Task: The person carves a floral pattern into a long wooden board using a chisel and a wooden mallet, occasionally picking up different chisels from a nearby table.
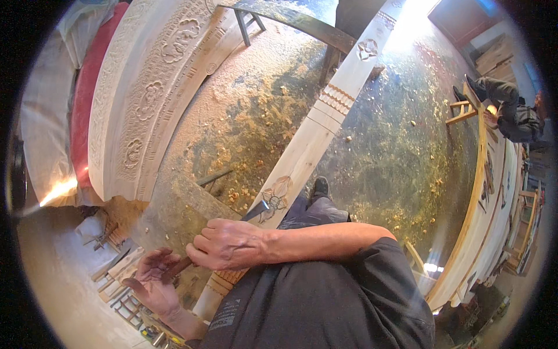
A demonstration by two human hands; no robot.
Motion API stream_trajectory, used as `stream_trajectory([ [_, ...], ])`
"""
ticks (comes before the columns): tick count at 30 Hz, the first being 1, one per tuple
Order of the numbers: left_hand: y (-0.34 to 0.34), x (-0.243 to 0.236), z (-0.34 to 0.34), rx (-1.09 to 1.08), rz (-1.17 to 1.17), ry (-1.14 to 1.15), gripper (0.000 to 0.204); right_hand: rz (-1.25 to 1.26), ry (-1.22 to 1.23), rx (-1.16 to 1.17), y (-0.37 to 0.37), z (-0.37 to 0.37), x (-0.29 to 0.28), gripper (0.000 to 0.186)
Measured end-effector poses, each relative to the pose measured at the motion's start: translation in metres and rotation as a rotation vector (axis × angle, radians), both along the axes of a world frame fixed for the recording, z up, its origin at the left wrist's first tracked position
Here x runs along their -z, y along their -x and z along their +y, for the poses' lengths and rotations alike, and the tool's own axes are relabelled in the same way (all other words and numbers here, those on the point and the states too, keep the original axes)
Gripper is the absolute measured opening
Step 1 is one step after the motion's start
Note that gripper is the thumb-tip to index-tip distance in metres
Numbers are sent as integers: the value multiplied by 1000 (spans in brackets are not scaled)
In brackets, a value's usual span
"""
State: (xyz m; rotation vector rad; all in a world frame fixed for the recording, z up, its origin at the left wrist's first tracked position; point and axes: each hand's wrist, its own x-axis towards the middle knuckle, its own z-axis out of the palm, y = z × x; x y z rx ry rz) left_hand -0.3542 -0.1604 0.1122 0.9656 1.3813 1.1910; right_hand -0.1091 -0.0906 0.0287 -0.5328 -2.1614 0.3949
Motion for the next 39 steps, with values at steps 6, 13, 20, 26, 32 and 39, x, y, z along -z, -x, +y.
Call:
stream_trajectory([
  [6, 11, 6, 11, 166, 60, 122, 119, 9, 9, -57, 3, 4, 3, 23],
  [13, -6, 4, 16, 219, 76, 119, 120, 25, 54, -121, 5, 5, 8, 19],
  [20, -13, 0, 20, 238, 96, 121, 121, 49, 63, -127, 7, 4, 12, 18],
  [26, -12, 1, 20, 209, 94, 140, 124, 57, 74, -130, 8, 4, 14, 17],
  [32, -14, 0, 19, 174, 176, 86, 120, 68, 98, -156, 8, 5, 15, 28],
  [39, -12, -3, 22, 171, 251, 53, 122, 112, 153, -159, 10, 6, 14, 31],
])
